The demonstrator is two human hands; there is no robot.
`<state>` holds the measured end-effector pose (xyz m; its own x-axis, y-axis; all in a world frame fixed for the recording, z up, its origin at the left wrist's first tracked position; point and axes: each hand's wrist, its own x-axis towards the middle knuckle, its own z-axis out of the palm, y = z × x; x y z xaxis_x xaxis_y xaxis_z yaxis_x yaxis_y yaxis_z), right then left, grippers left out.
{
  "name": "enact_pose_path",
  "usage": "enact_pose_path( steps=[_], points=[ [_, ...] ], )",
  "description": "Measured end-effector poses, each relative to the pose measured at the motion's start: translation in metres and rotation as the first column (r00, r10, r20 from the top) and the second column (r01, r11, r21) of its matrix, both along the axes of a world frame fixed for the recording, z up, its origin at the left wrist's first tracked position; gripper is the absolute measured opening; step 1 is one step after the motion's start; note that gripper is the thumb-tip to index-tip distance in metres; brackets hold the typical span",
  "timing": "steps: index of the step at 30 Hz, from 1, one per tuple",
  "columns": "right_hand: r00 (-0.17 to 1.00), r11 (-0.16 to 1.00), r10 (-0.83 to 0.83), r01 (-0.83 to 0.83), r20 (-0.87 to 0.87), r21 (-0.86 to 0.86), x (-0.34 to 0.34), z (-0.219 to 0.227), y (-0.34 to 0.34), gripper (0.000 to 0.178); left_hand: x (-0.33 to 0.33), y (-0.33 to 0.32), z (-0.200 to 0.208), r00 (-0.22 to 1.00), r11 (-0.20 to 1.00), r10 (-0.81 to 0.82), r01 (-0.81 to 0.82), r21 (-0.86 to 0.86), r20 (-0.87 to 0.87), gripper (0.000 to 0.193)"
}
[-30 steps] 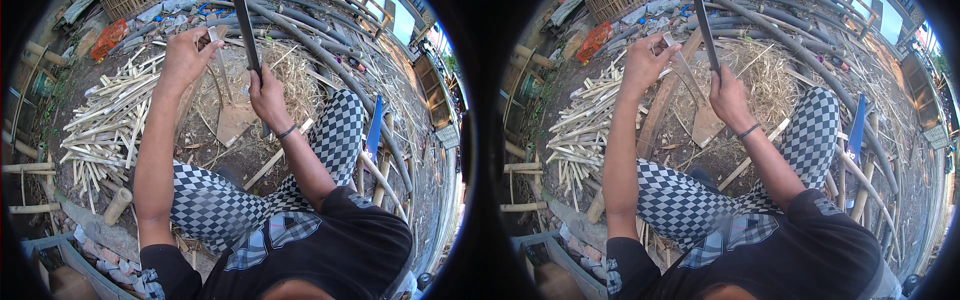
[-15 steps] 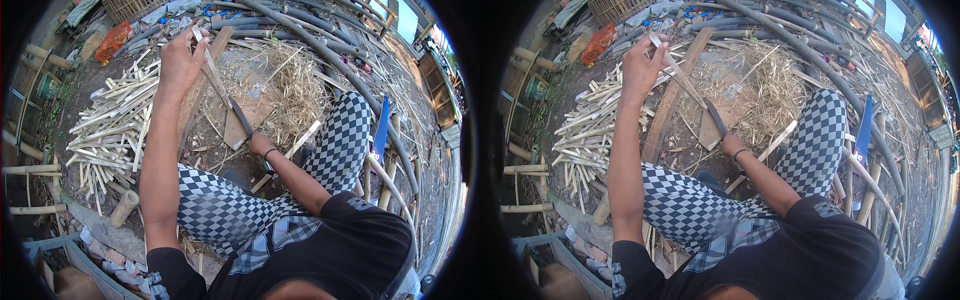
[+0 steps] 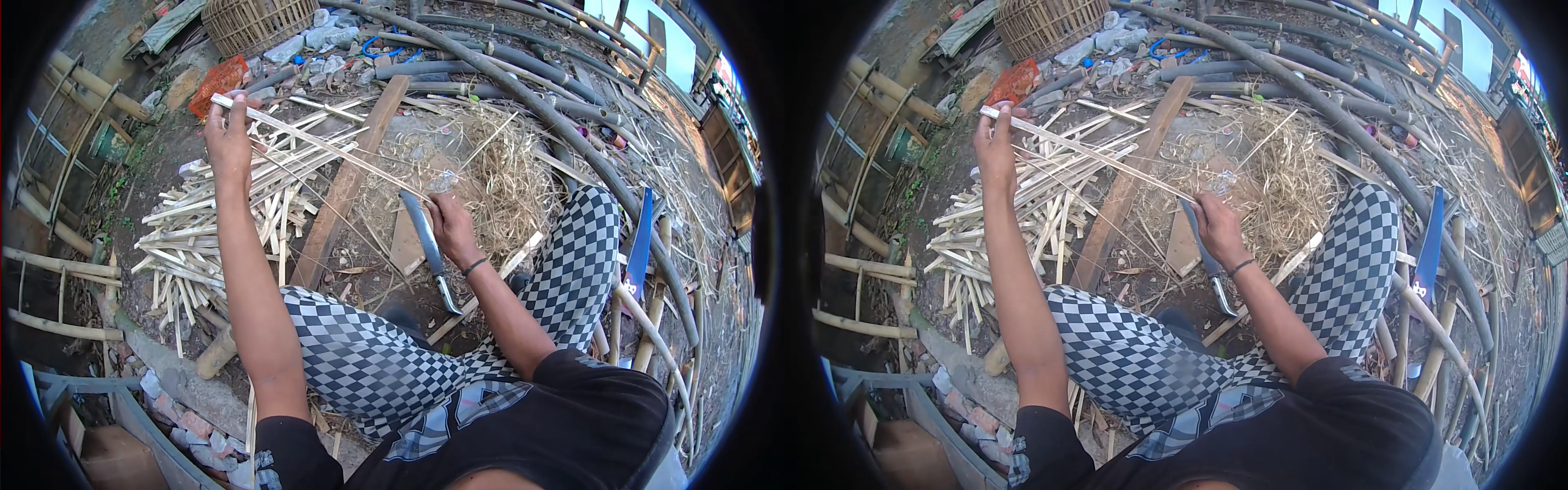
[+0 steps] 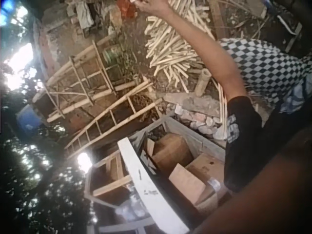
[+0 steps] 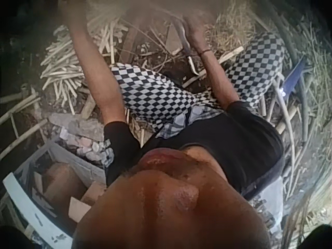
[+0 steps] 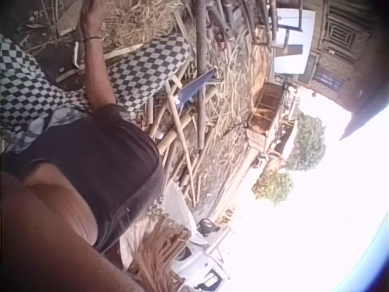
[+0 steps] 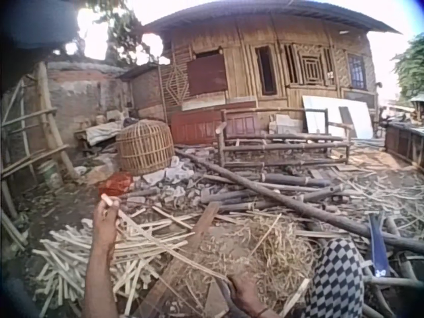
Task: Shaving and stripping thin pieces of bamboo using a machete while sitting on the ground.
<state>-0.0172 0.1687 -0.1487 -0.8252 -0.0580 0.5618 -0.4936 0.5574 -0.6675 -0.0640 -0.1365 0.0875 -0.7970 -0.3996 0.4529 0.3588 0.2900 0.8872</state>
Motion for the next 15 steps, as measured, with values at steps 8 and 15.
enact_pose_path(
  steps=[8,15],
  points=[
    [0.901,0.994,0.099,-0.072,0.422,-0.079,-0.006,-0.022,-0.008,0.031,0.003,0.033,-0.005,0.988,0.978,-0.142,0.13,-0.163,-0.067,0.023],
    [0.667,0.961,0.164,0.057,0.726,-0.269,-0.007,-0.046,0.004,0.033,0.025,0.123,-0.023,0.941,0.797,-0.337,0.269,-0.541,-0.028,0.017]
  ],
)
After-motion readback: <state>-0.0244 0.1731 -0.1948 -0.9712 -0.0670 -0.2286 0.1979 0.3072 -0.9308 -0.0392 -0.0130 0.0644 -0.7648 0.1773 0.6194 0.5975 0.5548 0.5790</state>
